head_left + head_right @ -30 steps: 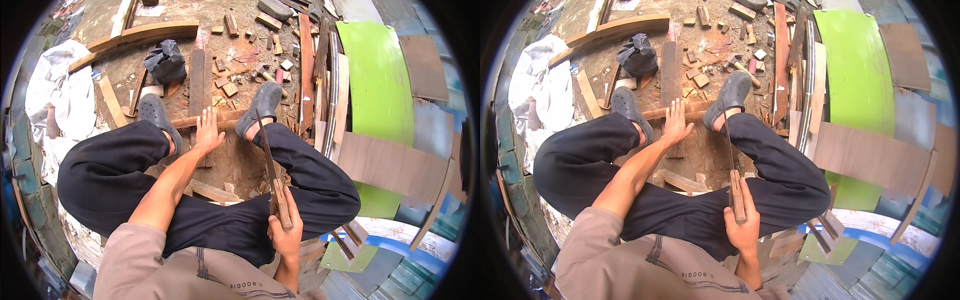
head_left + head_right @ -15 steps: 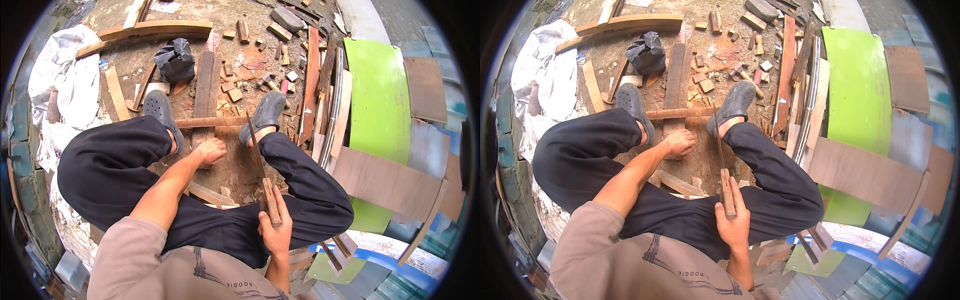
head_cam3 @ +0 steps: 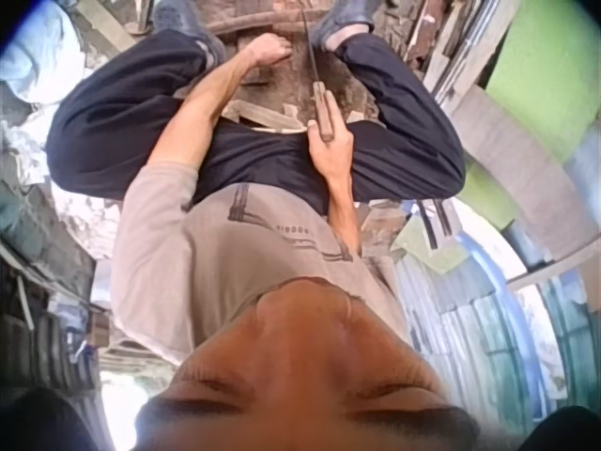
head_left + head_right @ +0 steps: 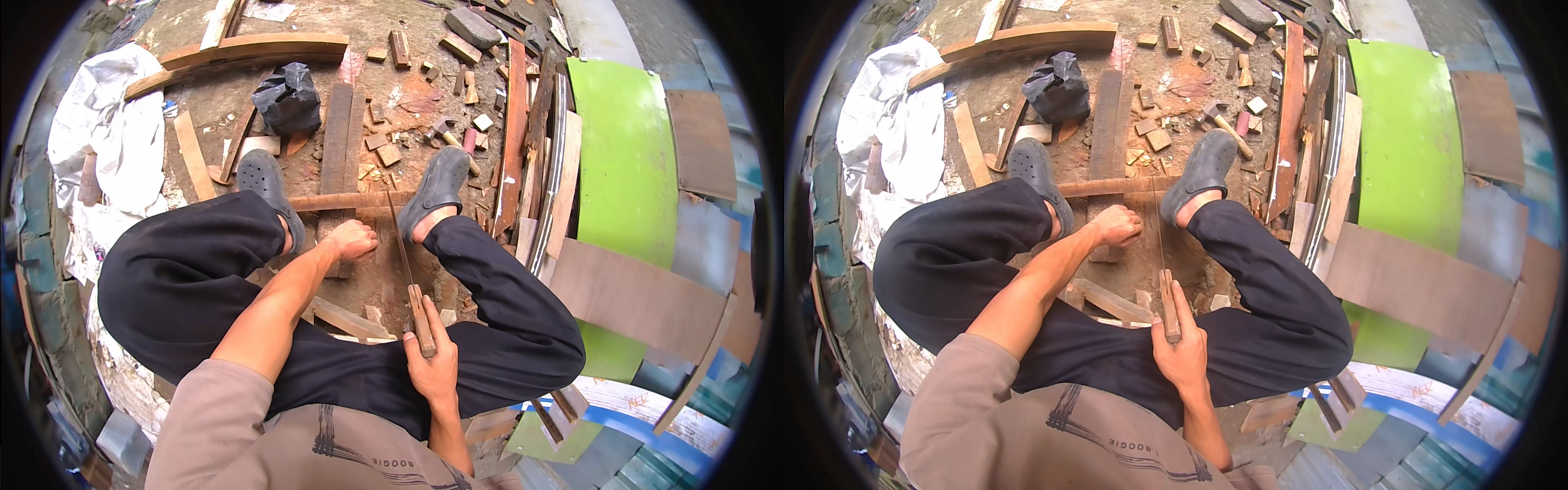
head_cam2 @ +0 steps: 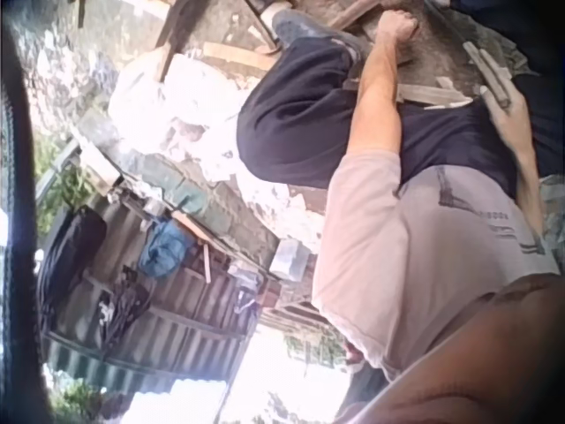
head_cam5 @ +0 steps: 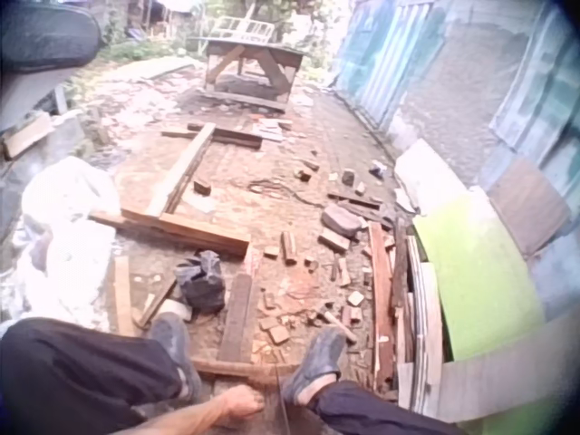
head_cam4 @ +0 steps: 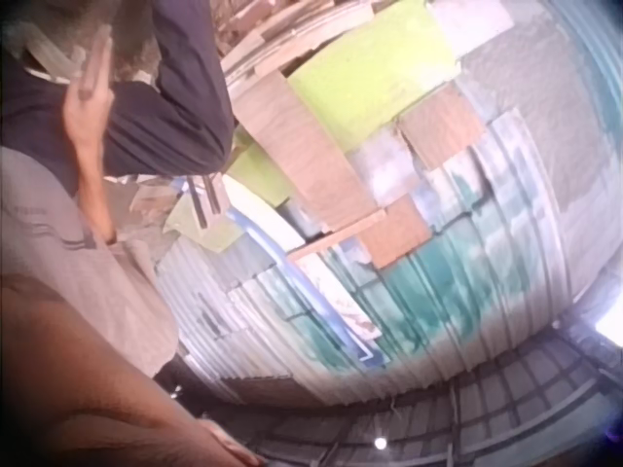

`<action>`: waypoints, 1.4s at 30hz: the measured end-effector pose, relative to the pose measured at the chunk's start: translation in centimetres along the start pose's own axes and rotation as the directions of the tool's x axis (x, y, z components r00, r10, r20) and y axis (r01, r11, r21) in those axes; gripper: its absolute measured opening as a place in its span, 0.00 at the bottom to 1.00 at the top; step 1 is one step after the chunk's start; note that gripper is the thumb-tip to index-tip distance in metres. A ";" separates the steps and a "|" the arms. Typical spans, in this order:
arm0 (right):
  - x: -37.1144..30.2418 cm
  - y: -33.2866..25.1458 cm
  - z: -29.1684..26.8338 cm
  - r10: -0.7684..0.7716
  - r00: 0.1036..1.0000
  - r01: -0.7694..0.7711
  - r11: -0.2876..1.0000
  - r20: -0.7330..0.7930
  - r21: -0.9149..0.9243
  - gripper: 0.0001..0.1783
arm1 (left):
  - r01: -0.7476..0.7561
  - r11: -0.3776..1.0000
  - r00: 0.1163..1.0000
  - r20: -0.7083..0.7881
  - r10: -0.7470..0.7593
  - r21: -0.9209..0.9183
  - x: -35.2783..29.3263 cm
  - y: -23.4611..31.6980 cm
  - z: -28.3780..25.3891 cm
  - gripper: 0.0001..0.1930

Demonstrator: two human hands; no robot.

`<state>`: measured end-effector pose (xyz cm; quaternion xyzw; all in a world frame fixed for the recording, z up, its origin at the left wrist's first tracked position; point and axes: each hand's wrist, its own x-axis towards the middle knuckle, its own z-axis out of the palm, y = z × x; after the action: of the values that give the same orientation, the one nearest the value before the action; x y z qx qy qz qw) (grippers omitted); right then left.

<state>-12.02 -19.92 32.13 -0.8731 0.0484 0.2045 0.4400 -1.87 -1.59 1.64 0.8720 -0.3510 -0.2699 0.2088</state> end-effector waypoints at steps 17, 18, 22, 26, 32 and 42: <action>-0.4 -0.1 1.2 0.057 0.995 -0.057 0.998 0.077 -0.007 0.34 | 0.427 0.853 0.620 -0.589 -0.518 -0.301 -0.2 -3.0 1.0 0.25; -0.5 -0.1 1.4 0.036 0.997 -0.035 0.999 0.070 -0.015 0.34 | 0.429 0.851 0.622 -0.583 -0.522 -0.304 -0.1 -3.2 0.9 0.25; -0.8 0.2 1.8 -0.027 0.998 0.029 0.999 0.049 -0.034 0.35 | 0.423 0.832 0.648 -0.521 -0.555 -0.359 -0.3 -3.2 -0.2 0.24; -1.1 0.6 2.0 -0.036 0.997 0.038 0.999 0.071 -0.029 0.36 | 0.411 0.845 0.649 -0.541 -0.535 -0.342 -0.4 -3.5 -0.1 0.22; -0.1 1.2 3.0 -0.125 0.992 0.125 0.992 0.016 0.006 0.36 | 0.398 0.875 0.681 -0.551 -0.482 -0.275 -0.3 -3.9 -0.5 0.18; 8.5 5.5 7.0 0.007 1.000 -0.006 0.997 -0.016 0.075 0.40 | 0.437 0.899 0.792 -0.462 -0.398 -0.026 0.4 -5.4 0.5 0.22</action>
<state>-7.96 -16.94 20.94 -0.8573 0.0626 0.1969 0.4715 0.78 1.62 -1.84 0.9741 -0.1014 -0.0822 0.1847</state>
